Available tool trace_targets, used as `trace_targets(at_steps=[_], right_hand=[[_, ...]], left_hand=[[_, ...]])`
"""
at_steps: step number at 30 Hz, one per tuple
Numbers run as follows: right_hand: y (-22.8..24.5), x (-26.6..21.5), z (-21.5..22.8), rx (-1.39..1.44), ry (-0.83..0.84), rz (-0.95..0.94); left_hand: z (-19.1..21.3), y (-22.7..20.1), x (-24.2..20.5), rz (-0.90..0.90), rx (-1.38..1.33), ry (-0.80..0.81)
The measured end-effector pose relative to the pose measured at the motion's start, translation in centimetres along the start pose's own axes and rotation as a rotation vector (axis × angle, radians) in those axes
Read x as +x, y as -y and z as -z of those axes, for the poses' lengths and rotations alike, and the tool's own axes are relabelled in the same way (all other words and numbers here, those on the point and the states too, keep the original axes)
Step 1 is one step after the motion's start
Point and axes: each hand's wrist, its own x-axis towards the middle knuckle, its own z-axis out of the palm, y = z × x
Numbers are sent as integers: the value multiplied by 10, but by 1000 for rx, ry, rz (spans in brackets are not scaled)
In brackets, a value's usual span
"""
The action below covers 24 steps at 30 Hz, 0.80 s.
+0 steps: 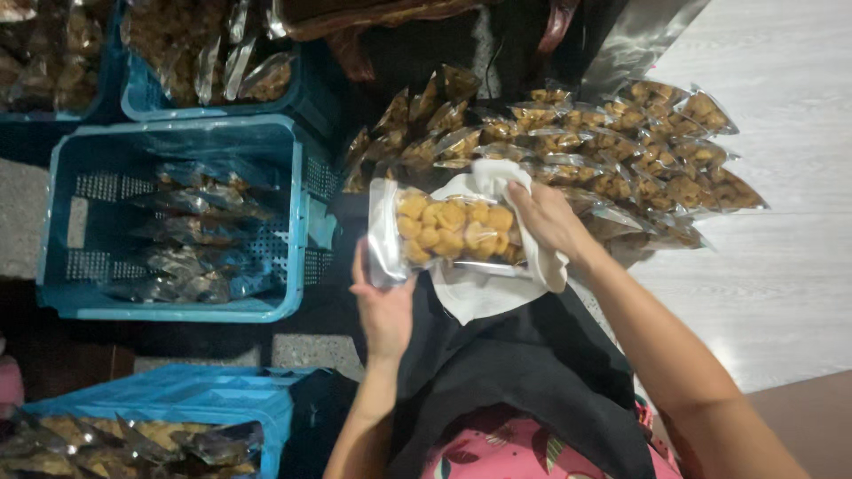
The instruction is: The person sits on the floor and repeatedly wipes clear plastic bags filled with snacks using a white cloth. They pick up a bag from a blue crate, wipe the exterior, and place it on a pile on the floor.
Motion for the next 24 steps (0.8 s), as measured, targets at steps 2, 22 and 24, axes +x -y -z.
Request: trace_targets(at_steps=[2, 22, 24], right_hand=[[3, -21, -3, 20, 6, 0], [-5, -24, 23, 162, 34, 130], [-19, -23, 11, 285, 69, 154]], left_hand=[[0, 13, 18, -60, 107, -30], [-74, 11, 162, 318, 1297, 673], [-77, 20, 161, 342, 1275, 643]])
